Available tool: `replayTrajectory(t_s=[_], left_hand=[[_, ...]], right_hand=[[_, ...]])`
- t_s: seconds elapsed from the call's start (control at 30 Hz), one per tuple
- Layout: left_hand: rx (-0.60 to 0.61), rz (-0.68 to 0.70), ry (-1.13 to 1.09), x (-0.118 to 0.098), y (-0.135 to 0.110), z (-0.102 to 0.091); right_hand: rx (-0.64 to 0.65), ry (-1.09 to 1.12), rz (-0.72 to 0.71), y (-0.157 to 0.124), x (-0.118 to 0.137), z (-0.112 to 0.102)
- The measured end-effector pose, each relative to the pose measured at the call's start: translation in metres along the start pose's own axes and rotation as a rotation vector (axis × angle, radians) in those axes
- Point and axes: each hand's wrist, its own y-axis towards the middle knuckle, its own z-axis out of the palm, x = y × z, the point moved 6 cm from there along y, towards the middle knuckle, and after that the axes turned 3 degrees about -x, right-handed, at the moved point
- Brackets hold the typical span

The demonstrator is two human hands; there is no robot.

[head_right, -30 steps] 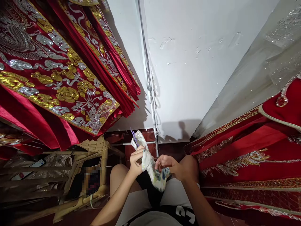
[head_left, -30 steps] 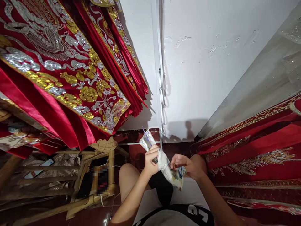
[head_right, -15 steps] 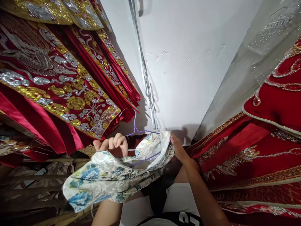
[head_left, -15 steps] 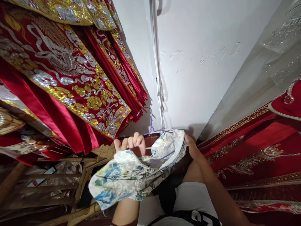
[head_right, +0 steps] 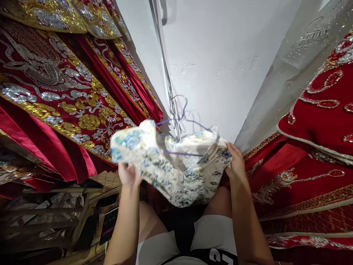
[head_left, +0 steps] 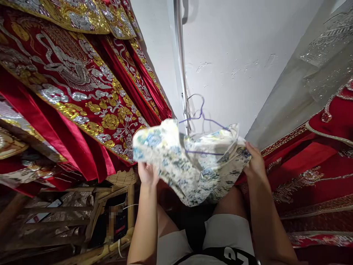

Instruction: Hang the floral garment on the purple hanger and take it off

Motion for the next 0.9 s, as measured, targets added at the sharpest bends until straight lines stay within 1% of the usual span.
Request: replayTrajectory(t_s=[0.07, 0.1, 0.17, 0.2, 0.23, 0.3, 0.37, 0.4, 0.47, 0.53, 0.6, 0.67, 0.7, 0.73, 0.8, 0.83, 0.87, 0.9], left_hand=[[0.036, -0.060, -0.128, 0.011, -0.010, 0.000], [0.066, -0.103, -0.193, 0.018, -0.015, 0.002], [0.112, -0.186, -0.261, 0.037, -0.023, 0.005], [0.115, -0.209, -0.255, 0.047, -0.026, 0.007], [0.098, -0.216, -0.234, 0.056, -0.029, 0.008], [0.007, -0.180, -0.161, 0.071, -0.032, 0.007], [-0.108, -0.108, -0.078, 0.080, -0.034, 0.003], [-0.157, -0.085, -0.053, 0.083, -0.034, 0.000], [-0.210, -0.103, -0.057, 0.090, -0.037, -0.004], [-0.211, -0.197, -0.102, 0.098, -0.042, -0.006], [-0.191, -0.297, -0.138, 0.106, -0.053, -0.006], [-0.181, -0.371, -0.166, 0.113, -0.068, -0.003], [-0.186, -0.400, -0.184, 0.116, -0.075, -0.001], [-0.194, -0.424, -0.202, 0.119, -0.082, 0.001], [-0.204, -0.465, -0.230, 0.122, -0.093, 0.006], [-0.199, -0.481, -0.235, 0.121, -0.096, 0.008], [-0.188, -0.491, -0.236, 0.120, -0.098, 0.010], [-0.177, -0.496, -0.236, 0.116, -0.098, 0.010]], right_hand=[[-0.075, 0.042, -0.059, 0.014, 0.017, 0.007], [-0.082, 0.052, -0.063, 0.018, 0.023, 0.016], [-0.053, 0.049, -0.068, 0.022, 0.032, 0.038], [-0.029, 0.044, -0.064, 0.021, 0.033, 0.049], [0.005, 0.035, -0.052, 0.018, 0.033, 0.059], [0.127, -0.004, 0.006, 0.008, 0.028, 0.075], [0.248, -0.054, 0.069, -0.003, 0.019, 0.079], [0.273, -0.075, 0.084, -0.007, 0.016, 0.076], [0.249, -0.112, 0.067, -0.010, 0.010, 0.060], [0.171, -0.179, -0.011, -0.011, 0.005, 0.040], [0.041, -0.282, -0.138, -0.018, -0.005, 0.018], [-0.133, -0.389, -0.239, -0.036, -0.024, -0.002], [-0.175, -0.446, -0.227, -0.048, -0.040, -0.008], [-0.180, -0.489, -0.165, -0.061, -0.060, -0.010], [-0.003, -0.534, 0.021, -0.087, -0.103, 0.003], [0.129, -0.539, 0.112, -0.100, -0.121, 0.015], [0.259, -0.538, 0.192, -0.111, -0.135, 0.029], [0.352, -0.537, 0.239, -0.119, -0.143, 0.042]])
